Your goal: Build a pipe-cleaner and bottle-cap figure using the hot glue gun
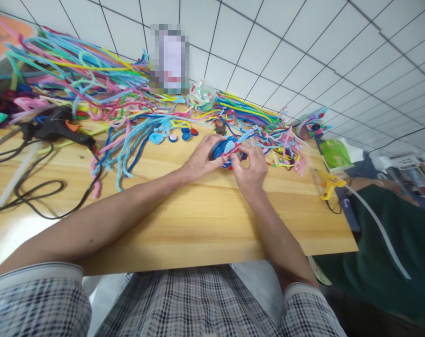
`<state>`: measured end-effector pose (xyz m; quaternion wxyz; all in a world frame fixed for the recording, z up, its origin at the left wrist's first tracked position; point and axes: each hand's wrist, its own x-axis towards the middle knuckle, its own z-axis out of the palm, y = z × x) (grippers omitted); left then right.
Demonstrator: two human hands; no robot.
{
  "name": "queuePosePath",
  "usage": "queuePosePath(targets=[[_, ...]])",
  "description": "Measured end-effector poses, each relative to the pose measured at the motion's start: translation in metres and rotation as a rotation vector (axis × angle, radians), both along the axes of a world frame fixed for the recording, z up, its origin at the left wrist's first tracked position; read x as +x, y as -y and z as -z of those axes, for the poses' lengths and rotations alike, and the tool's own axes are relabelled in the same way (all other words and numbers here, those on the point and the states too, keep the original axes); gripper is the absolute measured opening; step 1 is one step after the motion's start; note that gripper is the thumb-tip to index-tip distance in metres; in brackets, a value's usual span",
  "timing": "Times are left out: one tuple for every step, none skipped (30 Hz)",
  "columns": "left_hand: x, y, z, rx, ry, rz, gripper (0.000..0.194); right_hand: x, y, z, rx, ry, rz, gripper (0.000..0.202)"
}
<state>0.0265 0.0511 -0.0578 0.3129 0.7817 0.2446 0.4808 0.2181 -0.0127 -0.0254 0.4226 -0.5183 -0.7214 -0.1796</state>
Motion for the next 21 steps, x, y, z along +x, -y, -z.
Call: queuePosePath(targets=[[0.0001, -0.0001, 0.0, 0.001, 0.001, 0.0, 0.054, -0.0001, -0.0001, 0.0, 0.005, 0.003, 0.002, 0.013], [0.0001, -0.0002, -0.0001, 0.004, 0.002, 0.001, 0.054, -0.0001, -0.0002, 0.0, 0.012, 0.005, 0.003, 0.013], [0.0001, -0.0003, -0.0002, 0.006, 0.004, 0.003, 0.054, -0.0001, -0.0004, -0.0001, 0.019, 0.005, 0.003, 0.012], [0.0001, -0.0003, -0.0004, 0.007, 0.006, 0.005, 0.054, -0.0001, -0.0005, -0.0003, 0.023, 0.003, 0.002, 0.012], [0.0001, -0.0002, -0.0005, 0.008, 0.007, 0.006, 0.053, 0.0, -0.0006, -0.0005, 0.023, 0.0, -0.001, 0.012], [0.0001, -0.0002, -0.0005, 0.007, 0.008, 0.007, 0.053, 0.0001, -0.0007, -0.0008, 0.019, -0.003, -0.003, 0.012], [0.0001, -0.0002, -0.0005, 0.006, 0.009, 0.008, 0.053, 0.0001, -0.0009, -0.001, 0.011, -0.006, -0.005, 0.012], [0.0001, -0.0003, -0.0005, 0.004, 0.01, 0.009, 0.054, 0.0001, -0.0011, -0.0013, 0.003, -0.009, -0.006, 0.013], [0.0001, -0.0004, -0.0003, 0.004, 0.013, 0.011, 0.055, -0.0001, -0.0013, -0.0014, -0.003, -0.011, -0.005, 0.013], [0.0003, -0.0006, -0.0001, 0.002, 0.015, 0.013, 0.055, -0.0004, -0.0016, -0.0016, -0.005, -0.013, -0.003, 0.013], [0.0005, -0.0008, 0.0001, -0.001, 0.019, 0.013, 0.056, -0.0007, -0.0019, -0.0017, -0.002, -0.014, -0.003, 0.013], [0.0008, -0.001, 0.0004, -0.005, 0.022, 0.011, 0.056, -0.001, -0.0021, -0.0018, 0.004, -0.015, -0.003, 0.012], [0.0012, -0.0012, 0.0006, -0.01, 0.025, 0.01, 0.056, -0.0012, -0.0022, -0.002, 0.008, -0.015, -0.003, 0.012], [0.0016, -0.0014, 0.0008, -0.015, 0.028, 0.009, 0.056, -0.0012, -0.0023, -0.0021, 0.01, -0.016, -0.001, 0.012], [0.0021, -0.0015, 0.0011, -0.02, 0.03, 0.009, 0.057, -0.0009, -0.0022, -0.0022, 0.008, -0.015, 0.001, 0.013], [0.0026, -0.0017, 0.0013, -0.025, 0.033, 0.009, 0.057, -0.0003, -0.0021, -0.0023, 0.001, -0.013, 0.0, 0.013], [0.003, -0.0017, 0.0015, -0.028, 0.038, 0.01, 0.058, 0.0005, -0.0019, -0.0023, -0.011, -0.011, -0.003, 0.013], [0.0035, -0.0018, 0.0018, -0.03, 0.045, 0.013, 0.058, 0.0014, -0.0018, -0.0023, -0.02, -0.009, -0.01, 0.014], [0.0039, -0.0019, 0.0022, -0.03, 0.053, 0.018, 0.059, 0.0024, -0.0017, -0.0022, -0.023, -0.009, -0.02, 0.015], [0.0041, -0.0021, 0.0026, -0.028, 0.063, 0.025, 0.059, 0.0032, -0.0017, -0.002, -0.019, -0.009, -0.03, 0.015], [0.0042, -0.0022, 0.003, -0.024, 0.071, 0.034, 0.059, 0.0037, -0.0018, -0.0017, -0.012, -0.009, -0.032, 0.015]])
